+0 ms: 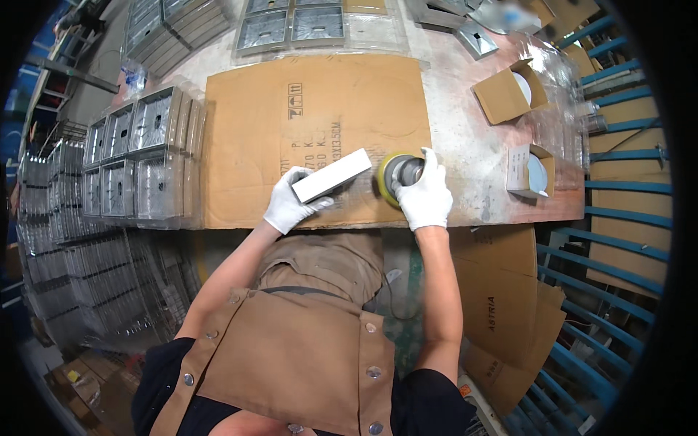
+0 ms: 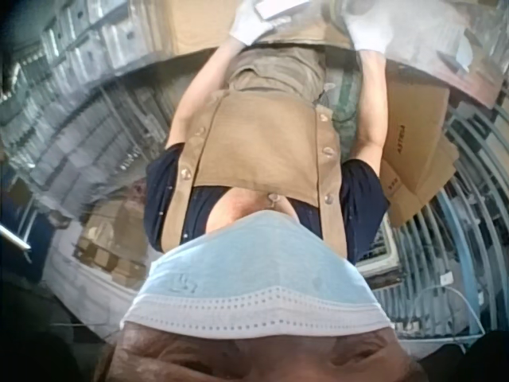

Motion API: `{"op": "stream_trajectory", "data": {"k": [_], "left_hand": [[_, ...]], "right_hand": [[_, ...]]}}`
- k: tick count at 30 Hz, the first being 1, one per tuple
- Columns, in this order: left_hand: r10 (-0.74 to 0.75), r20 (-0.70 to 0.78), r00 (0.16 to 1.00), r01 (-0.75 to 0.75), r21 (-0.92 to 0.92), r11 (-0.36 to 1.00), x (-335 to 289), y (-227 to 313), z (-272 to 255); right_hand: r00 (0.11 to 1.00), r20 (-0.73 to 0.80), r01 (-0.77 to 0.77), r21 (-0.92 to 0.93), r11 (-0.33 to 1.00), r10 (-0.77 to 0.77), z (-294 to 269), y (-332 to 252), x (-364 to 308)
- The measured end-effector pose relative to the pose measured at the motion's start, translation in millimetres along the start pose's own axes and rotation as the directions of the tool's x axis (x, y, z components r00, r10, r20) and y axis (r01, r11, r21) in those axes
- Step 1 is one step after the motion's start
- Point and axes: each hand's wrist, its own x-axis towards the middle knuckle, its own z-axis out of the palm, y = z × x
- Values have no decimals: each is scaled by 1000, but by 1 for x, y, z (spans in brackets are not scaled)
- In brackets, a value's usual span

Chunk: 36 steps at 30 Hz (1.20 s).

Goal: Polishing the edges and surfaces of small metal box housings using a power orbital sander.

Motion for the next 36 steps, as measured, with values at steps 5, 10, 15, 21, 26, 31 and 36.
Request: {"op": "stream_trajectory", "data": {"k": [5, 10, 15, 21, 26, 31, 36], "left_hand": [[-76, -55, 996, 81, 85, 993, 0, 8, -1], [-51, -48, 998, 47, -85, 995, -2, 12, -38], [-20, 110, 994, 60, -379, 923, -10, 29, -69], [-10, 84, 996, 34, -289, 957, -17, 48, -62], [9, 88, 996, -10, 13, 1000, -15, 41, -5], [115, 169, 979, -145, 181, 973, -4, -13, 24], [-23, 149, 989, 4, 126, 992, 3, 4, 20]], "right_hand": [[998, 65, -14, -61, 998, 18, 16, 7, -3], [997, 73, -27, -61, 998, 32, 21, 12, -5], [997, 75, -5, -49, 999, 9, 27, 8, -6], [992, 109, -45, -98, 994, 55, 25, 2, -5], [999, 39, 3, -42, 999, -2, 14, 26, -2], [998, -63, -29, -118, 993, 22, -32, 41, -13], [992, -60, 108, 10, 994, -107, -84, 17, -47]]}}
